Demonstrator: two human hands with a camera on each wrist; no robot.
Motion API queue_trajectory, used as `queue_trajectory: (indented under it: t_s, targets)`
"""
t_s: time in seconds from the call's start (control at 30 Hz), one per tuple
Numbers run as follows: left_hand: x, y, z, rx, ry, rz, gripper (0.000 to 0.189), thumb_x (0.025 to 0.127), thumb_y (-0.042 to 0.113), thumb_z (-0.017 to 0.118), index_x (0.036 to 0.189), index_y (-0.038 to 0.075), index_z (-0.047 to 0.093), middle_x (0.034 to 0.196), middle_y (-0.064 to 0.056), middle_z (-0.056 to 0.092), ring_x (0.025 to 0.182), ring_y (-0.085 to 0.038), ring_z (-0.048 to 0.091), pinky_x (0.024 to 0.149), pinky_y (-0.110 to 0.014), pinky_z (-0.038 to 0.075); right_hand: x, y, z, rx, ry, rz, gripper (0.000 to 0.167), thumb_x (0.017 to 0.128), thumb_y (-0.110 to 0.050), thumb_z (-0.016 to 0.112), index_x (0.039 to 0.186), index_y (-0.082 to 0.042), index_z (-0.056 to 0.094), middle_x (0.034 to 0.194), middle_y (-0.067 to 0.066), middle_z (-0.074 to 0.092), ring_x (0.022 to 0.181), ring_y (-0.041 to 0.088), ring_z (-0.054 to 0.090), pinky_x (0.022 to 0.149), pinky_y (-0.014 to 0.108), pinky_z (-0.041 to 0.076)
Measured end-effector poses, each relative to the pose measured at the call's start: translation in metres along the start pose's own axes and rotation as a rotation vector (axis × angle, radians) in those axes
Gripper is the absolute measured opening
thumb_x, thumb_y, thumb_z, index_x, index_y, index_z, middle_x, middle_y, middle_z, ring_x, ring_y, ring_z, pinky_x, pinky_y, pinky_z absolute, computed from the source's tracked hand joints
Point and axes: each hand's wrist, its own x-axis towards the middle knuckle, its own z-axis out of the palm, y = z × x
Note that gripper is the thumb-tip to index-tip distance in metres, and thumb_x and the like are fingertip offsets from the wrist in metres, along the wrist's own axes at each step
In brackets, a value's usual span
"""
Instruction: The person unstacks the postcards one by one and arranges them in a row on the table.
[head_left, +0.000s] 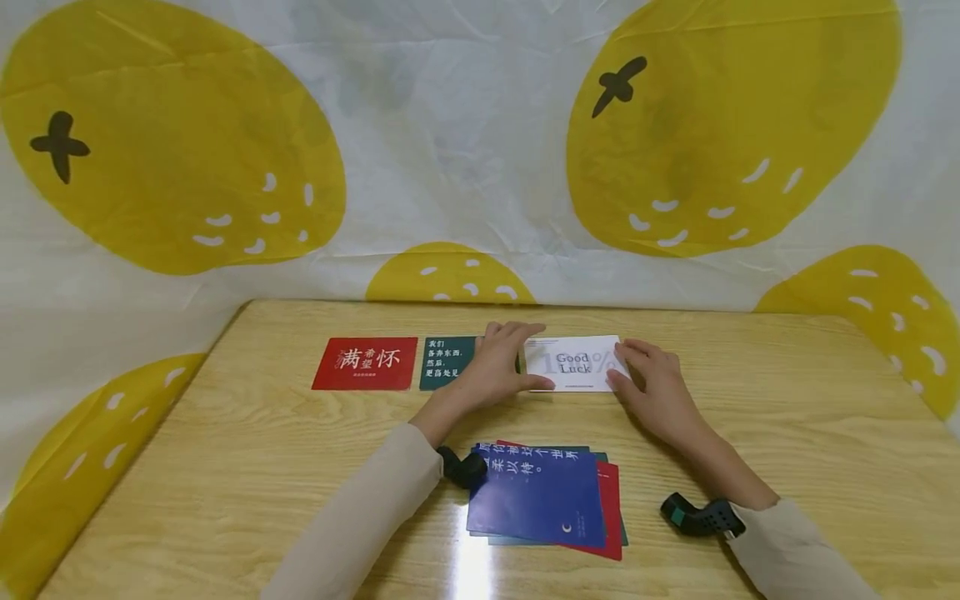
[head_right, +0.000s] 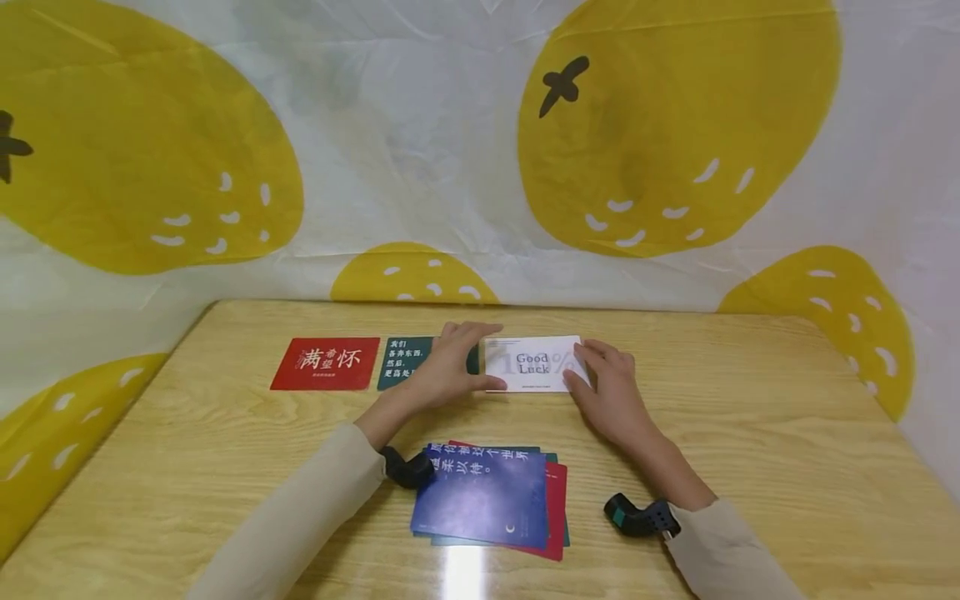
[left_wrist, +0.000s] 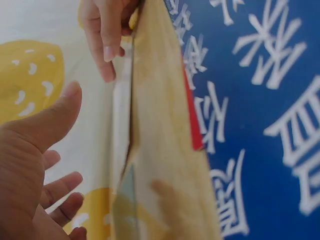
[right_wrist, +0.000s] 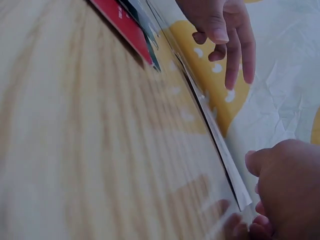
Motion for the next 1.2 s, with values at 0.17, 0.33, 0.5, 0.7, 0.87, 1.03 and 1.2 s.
queue_trajectory:
  t_s: [0.17, 0.33, 0.5, 0.7, 0.87, 1.03, 1.2]
  targets:
    - [-0.012, 0.004, -0.009, -0.094, 0.026, 0.003, 0.077, 0.078, 0.041, 0.078, 0.143, 0.017, 0.044, 0.143, -0.004, 0.043, 0.124, -0.025, 0.037, 0.1, -0.046, 0.035, -0.004, -0.009, -0.007, 0.022, 0.005, -0.018, 0.048, 0.095, -0.017, 0.06, 0.135, 0.006, 0.049, 0.137, 0.027, 0.042, 0.123, 0.045, 0.033, 0.089, 0.056, 0.037]
    - [-0.032, 0.005, -0.017, -0.208, 0.024, 0.007, 0.072, 0.08, 0.035, 0.078, 0.142, 0.015, 0.047, 0.137, -0.003, 0.049, 0.108, -0.026, 0.05, 0.084, -0.036, 0.046, -0.014, -0.027, -0.013, 0.037, -0.005, -0.083, 0.046, 0.093, -0.015, 0.064, 0.135, -0.001, 0.052, 0.137, 0.021, 0.045, 0.116, 0.036, 0.039, 0.075, 0.04, 0.044]
    - [-0.055, 0.007, -0.021, -0.312, 0.009, 0.011, 0.067, 0.081, 0.034, 0.078, 0.139, 0.015, 0.051, 0.134, 0.0, 0.052, 0.105, -0.024, 0.053, 0.078, -0.036, 0.048, -0.031, -0.043, -0.017, 0.047, -0.033, -0.14, 0.048, 0.091, -0.013, 0.066, 0.137, -0.01, 0.052, 0.135, 0.013, 0.049, 0.113, 0.025, 0.041, 0.074, 0.034, 0.045]
    - [-0.079, 0.015, -0.026, -0.356, -0.02, 0.077, 0.065, 0.08, 0.032, 0.079, 0.137, 0.019, 0.052, 0.125, -0.003, 0.057, 0.101, -0.024, 0.052, 0.069, -0.035, 0.046, -0.054, -0.054, -0.024, 0.058, -0.039, -0.142, 0.053, 0.089, -0.012, 0.068, 0.139, -0.02, 0.051, 0.132, 0.004, 0.052, 0.109, 0.018, 0.043, 0.075, 0.027, 0.046]
    - [-0.1, 0.011, -0.026, -0.29, -0.009, 0.089, 0.069, 0.077, 0.028, 0.081, 0.138, 0.016, 0.051, 0.124, -0.005, 0.056, 0.1, -0.023, 0.051, 0.072, -0.037, 0.046, -0.069, -0.061, -0.032, 0.077, -0.059, -0.124, 0.054, 0.089, -0.012, 0.068, 0.139, -0.024, 0.05, 0.131, -0.001, 0.051, 0.103, 0.016, 0.045, 0.072, 0.026, 0.046]
    - [-0.123, 0.005, -0.024, -0.287, -0.009, 0.036, 0.072, 0.077, 0.031, 0.081, 0.14, 0.016, 0.049, 0.128, -0.002, 0.054, 0.102, -0.019, 0.049, 0.08, -0.038, 0.045, -0.079, -0.063, -0.033, 0.092, -0.064, -0.149, 0.055, 0.088, -0.011, 0.07, 0.138, -0.024, 0.051, 0.131, -0.005, 0.051, 0.101, 0.013, 0.045, 0.072, 0.024, 0.045]
    - [-0.141, 0.006, -0.02, -0.317, -0.018, 0.001, 0.074, 0.077, 0.034, 0.081, 0.141, 0.018, 0.048, 0.135, 0.007, 0.046, 0.113, -0.016, 0.047, 0.096, -0.043, 0.041, -0.088, -0.06, -0.028, 0.122, -0.059, -0.198, 0.057, 0.085, -0.008, 0.072, 0.137, -0.021, 0.052, 0.131, -0.004, 0.051, 0.1, 0.011, 0.046, 0.072, 0.022, 0.044]
